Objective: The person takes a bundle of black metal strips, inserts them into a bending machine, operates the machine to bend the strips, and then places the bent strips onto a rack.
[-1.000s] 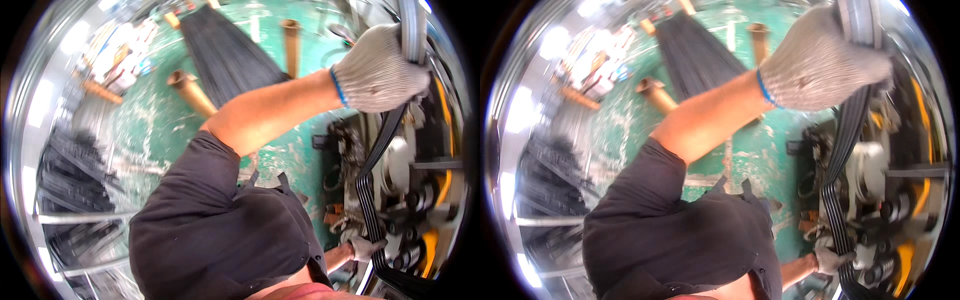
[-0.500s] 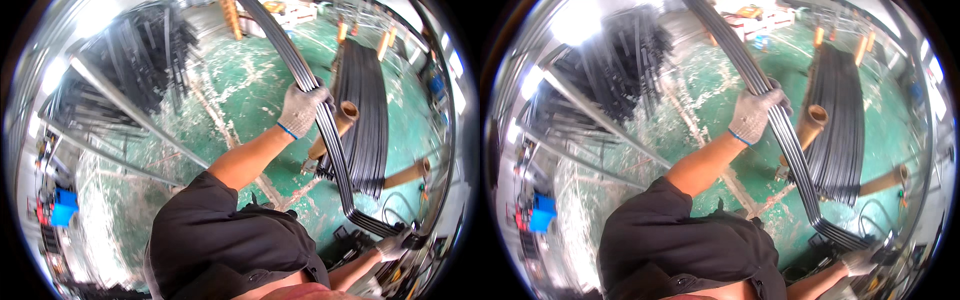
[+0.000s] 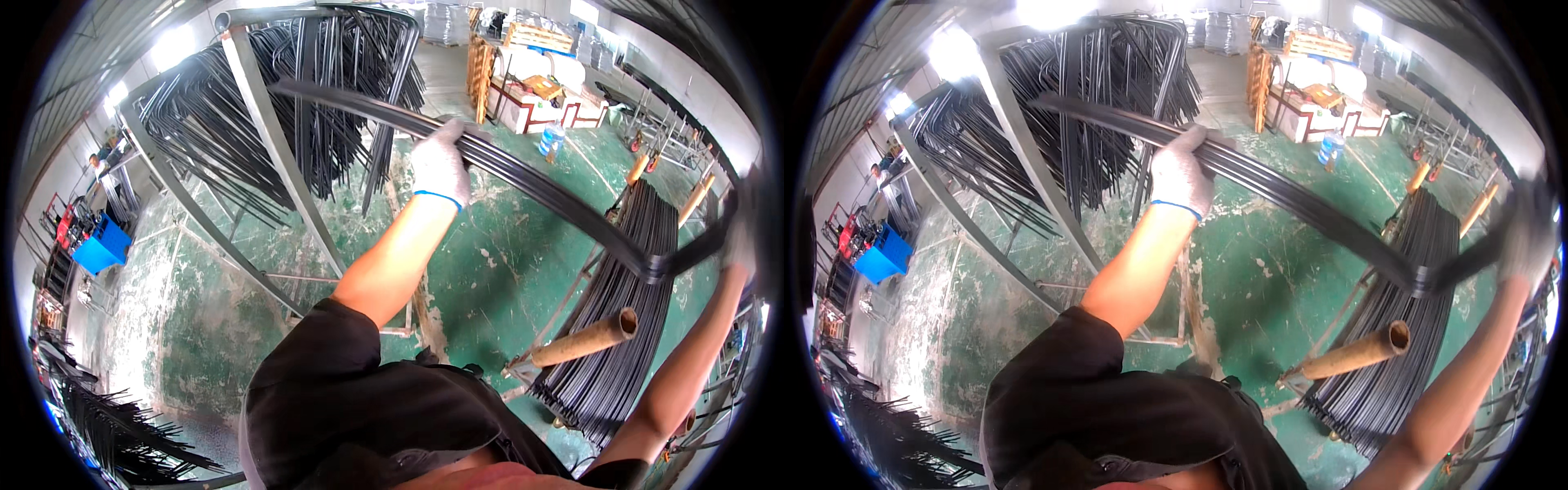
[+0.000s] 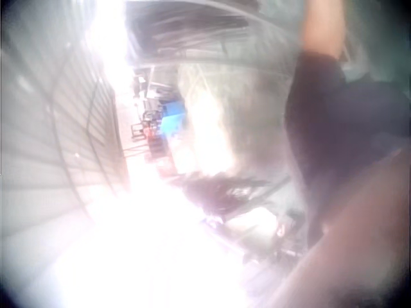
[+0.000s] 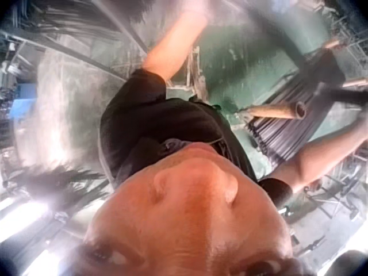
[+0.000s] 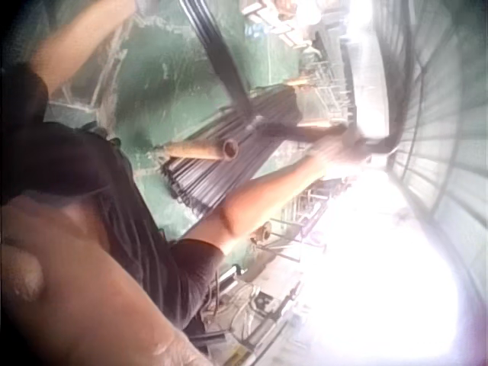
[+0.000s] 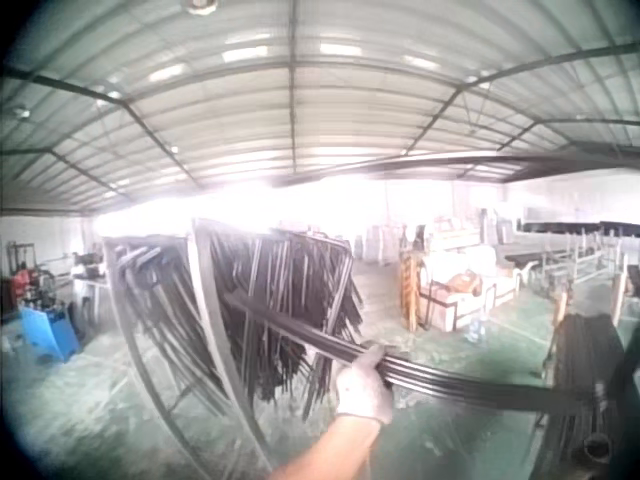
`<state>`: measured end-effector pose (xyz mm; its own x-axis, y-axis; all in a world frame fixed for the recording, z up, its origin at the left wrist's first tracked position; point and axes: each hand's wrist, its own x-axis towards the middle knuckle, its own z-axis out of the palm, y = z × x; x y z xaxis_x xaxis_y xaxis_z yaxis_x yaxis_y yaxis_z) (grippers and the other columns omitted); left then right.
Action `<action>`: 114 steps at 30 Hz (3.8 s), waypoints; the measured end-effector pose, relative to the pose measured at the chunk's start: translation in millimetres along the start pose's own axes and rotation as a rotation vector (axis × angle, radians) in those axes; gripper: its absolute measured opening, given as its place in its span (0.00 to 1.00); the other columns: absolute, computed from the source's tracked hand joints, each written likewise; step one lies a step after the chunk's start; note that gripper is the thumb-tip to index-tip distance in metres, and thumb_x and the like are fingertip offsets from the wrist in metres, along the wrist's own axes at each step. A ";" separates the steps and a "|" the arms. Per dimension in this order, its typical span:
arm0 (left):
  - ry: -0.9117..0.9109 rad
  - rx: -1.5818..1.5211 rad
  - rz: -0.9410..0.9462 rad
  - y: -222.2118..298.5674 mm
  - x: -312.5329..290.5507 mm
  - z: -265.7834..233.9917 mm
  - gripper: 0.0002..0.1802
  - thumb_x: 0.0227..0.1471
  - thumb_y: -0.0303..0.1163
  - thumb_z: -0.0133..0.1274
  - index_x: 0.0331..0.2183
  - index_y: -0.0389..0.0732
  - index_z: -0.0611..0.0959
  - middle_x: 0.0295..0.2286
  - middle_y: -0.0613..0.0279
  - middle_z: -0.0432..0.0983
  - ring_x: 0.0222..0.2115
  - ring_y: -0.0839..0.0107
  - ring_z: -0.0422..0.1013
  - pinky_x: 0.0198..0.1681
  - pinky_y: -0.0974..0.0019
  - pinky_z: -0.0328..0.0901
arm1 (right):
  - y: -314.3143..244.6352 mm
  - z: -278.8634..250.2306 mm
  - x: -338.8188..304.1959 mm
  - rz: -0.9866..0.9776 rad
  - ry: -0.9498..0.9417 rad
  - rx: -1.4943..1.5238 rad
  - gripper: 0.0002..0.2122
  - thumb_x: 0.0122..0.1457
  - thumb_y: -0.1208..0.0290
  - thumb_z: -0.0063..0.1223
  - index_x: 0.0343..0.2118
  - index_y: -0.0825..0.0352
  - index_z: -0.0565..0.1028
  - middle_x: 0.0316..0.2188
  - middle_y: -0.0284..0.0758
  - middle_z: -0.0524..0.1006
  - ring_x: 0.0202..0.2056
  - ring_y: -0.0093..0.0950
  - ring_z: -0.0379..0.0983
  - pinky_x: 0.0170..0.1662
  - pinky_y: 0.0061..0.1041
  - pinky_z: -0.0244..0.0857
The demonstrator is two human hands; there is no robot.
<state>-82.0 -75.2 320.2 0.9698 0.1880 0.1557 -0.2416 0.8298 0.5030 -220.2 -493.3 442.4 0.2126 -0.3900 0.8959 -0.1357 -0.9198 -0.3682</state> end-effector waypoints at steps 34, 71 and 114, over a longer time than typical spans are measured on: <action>-0.470 0.819 -0.689 -375.6 -95.8 -18.4 0.12 0.65 0.33 0.52 0.46 0.39 0.76 0.36 0.52 0.79 0.34 0.60 0.77 0.39 0.58 0.72 | 344.6 10.3 -484.8 0.910 -0.982 -0.698 0.42 0.50 0.46 0.70 0.59 0.72 0.67 0.55 0.51 0.74 0.56 0.46 0.72 0.58 0.40 0.67; -1.258 1.155 0.309 -443.4 -279.4 104.5 0.10 0.49 0.15 0.59 0.36 0.32 0.84 0.36 0.50 0.81 0.37 0.52 0.78 0.46 0.54 0.71 | 471.7 11.1 -458.4 1.189 -1.339 -0.254 0.26 0.54 0.48 0.62 0.46 0.67 0.82 0.49 0.50 0.80 0.53 0.45 0.77 0.58 0.40 0.69; -0.853 0.061 -2.078 -477.5 -460.2 82.4 0.05 0.62 0.24 0.50 0.41 0.37 0.79 0.35 0.58 0.76 0.39 0.62 0.72 0.60 0.50 0.64 | -80.6 -587.4 -715.1 1.575 0.002 -1.888 0.08 0.53 0.76 0.54 0.36 0.65 0.78 0.35 0.46 0.79 0.47 0.47 0.73 0.54 0.41 0.66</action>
<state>-415.8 -601.2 78.4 -0.4364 -0.8640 -0.2512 0.7572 -0.5035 0.4161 -929.7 -114.8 -22.6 -0.8430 -0.4382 0.3119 -0.4483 0.8929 0.0427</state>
